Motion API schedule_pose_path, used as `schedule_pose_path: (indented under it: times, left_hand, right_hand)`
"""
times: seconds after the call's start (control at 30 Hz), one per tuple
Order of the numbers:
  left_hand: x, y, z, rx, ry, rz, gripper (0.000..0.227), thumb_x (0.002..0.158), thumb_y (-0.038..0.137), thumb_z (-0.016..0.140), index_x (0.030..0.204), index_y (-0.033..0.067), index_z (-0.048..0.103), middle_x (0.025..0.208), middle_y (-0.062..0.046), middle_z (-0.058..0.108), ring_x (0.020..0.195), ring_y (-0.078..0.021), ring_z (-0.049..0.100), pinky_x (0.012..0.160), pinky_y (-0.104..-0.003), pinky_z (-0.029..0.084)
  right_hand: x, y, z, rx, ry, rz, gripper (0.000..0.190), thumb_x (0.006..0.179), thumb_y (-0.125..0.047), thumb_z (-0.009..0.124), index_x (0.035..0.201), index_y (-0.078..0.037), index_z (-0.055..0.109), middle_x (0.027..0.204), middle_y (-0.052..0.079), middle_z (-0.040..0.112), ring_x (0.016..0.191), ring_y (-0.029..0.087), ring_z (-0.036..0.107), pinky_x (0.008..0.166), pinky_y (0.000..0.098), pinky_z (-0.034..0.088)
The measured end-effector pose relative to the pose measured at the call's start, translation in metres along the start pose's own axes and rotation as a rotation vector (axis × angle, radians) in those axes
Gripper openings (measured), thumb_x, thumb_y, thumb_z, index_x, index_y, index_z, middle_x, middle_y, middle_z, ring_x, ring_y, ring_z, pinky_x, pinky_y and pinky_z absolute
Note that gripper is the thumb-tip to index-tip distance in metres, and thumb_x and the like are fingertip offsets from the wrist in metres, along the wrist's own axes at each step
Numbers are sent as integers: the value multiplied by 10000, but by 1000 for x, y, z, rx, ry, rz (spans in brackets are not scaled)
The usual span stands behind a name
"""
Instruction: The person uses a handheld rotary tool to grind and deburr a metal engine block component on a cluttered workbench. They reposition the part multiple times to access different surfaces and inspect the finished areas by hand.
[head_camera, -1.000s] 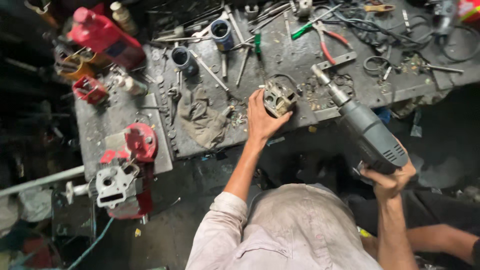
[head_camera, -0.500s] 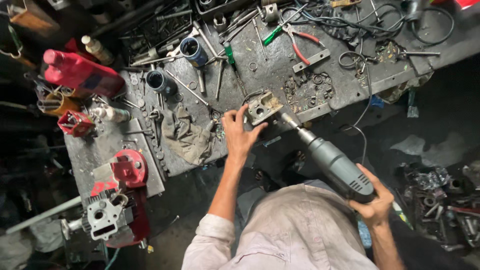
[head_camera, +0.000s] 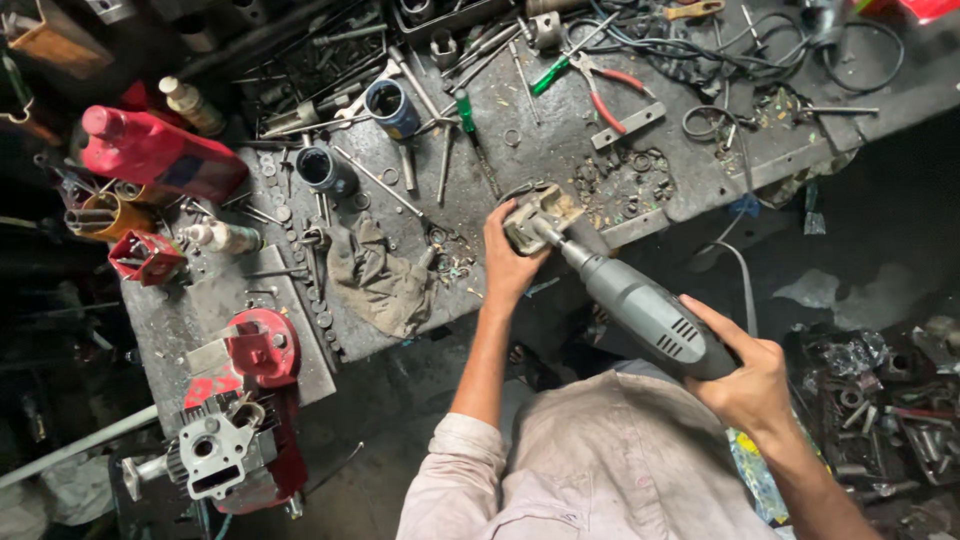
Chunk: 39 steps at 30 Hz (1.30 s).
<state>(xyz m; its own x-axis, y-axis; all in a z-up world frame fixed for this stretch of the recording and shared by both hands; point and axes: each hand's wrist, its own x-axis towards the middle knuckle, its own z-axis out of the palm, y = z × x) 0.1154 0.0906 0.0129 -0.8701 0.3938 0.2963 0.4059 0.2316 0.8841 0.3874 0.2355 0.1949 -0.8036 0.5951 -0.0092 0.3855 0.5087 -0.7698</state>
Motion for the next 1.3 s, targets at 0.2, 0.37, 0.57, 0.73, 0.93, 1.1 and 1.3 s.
schedule_pose_path:
  times: [0.2,0.37,0.57,0.73,0.93,1.1,1.3]
  left_hand:
    - [2,6,1,-32,37,27,820,678,179,923,1396,72,542,1429,-150,606,1327,-349,579,1148,-426,460]
    - [13,17,4,-15,5,1,762,650,211,915,1330,67,603,1403,-135,627,1311,-334,593,1129,-418,480]
    - [24,25,5,1,-12,38,742,637,233,926,1292,68,619,1411,-146,629,1316,-339,590,1122,-425,477]
    - [24,23,6,23,-24,17,734,612,204,912,1280,79,633,1387,-138,654,1290,-327,619,1111,-412,495]
    - [28,22,4,52,-38,10,721,621,219,922,1269,90,634,1382,-137,654,1297,-337,609,1102,-419,492]
    - [21,15,-9,57,-74,58,732,628,208,947,1279,92,633,1400,-136,653,1372,-355,548,1128,-432,458]
    - [36,3,-20,-32,-117,-33,735,624,177,919,1300,116,638,1362,-89,685,1288,-283,669,1138,-378,515]
  right_hand:
    - [35,-58,-27,-297,-160,94,829,593,-73,744,1379,-321,650,796,177,735,630,295,732,674,388,578]
    - [73,-123,-35,-805,-428,-206,883,638,-197,652,1497,-371,548,822,115,761,704,326,723,668,459,577]
    - [146,-202,-43,-1188,-642,-266,836,674,-262,640,1484,-455,565,910,125,770,805,327,756,755,454,605]
    - [213,-229,-39,-1022,-638,-122,876,580,-137,690,1426,-359,645,985,179,758,864,375,736,774,492,588]
    - [208,-176,-71,-711,-638,-49,825,509,-92,744,1300,-320,696,1015,123,812,895,321,772,814,457,614]
    - [96,-18,-70,-121,-378,109,970,435,-92,789,1382,-214,617,1024,103,765,855,242,719,821,351,559]
    - [-24,131,-45,725,-71,250,754,467,14,654,1214,113,651,940,197,713,780,289,676,720,386,546]
